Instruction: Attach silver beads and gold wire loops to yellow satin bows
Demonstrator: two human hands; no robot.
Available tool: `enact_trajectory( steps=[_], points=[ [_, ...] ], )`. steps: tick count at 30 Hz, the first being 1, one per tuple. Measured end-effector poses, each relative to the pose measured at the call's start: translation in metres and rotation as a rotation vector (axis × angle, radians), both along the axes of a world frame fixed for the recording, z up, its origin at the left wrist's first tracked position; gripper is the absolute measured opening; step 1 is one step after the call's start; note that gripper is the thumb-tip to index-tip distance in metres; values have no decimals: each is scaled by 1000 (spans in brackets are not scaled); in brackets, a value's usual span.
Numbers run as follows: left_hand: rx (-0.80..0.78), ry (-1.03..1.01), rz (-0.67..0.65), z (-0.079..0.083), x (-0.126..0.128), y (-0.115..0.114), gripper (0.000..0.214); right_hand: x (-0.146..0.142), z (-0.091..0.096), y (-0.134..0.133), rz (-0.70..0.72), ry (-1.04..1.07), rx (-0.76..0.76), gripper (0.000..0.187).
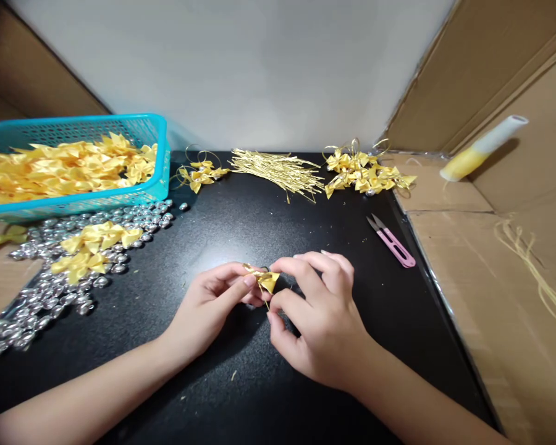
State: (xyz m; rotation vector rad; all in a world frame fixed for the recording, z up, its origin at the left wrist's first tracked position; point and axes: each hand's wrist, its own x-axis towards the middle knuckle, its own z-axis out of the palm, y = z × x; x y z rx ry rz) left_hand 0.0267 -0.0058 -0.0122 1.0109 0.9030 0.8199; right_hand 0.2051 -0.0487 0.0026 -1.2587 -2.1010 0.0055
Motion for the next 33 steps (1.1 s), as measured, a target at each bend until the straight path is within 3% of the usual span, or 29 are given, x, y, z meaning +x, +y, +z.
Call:
enact_trajectory(
  steps=[7, 11, 15, 23, 28, 33],
  points=[
    [149, 74, 22, 1, 2, -7, 13, -7, -1, 2, -179, 255, -40, 7],
    [303, 136, -24, -1, 0, -11, 9, -13, -5, 2, -105, 388, -147, 11],
    [397, 209, -26, -1, -3, -12, 8, -13, -6, 3, -18, 421, -73, 16],
    [182, 72, -23, 3, -1, -9, 18, -12, -5, 3, -81, 647, -290, 13],
    [119, -5, -43, 3, 0, -8, 14, -13, -7, 2, -120, 689, -335, 12],
    [96, -17, -56, 1, -1, -7, 16, -11, -9, 3, -143, 852, -536, 6]
  ],
)
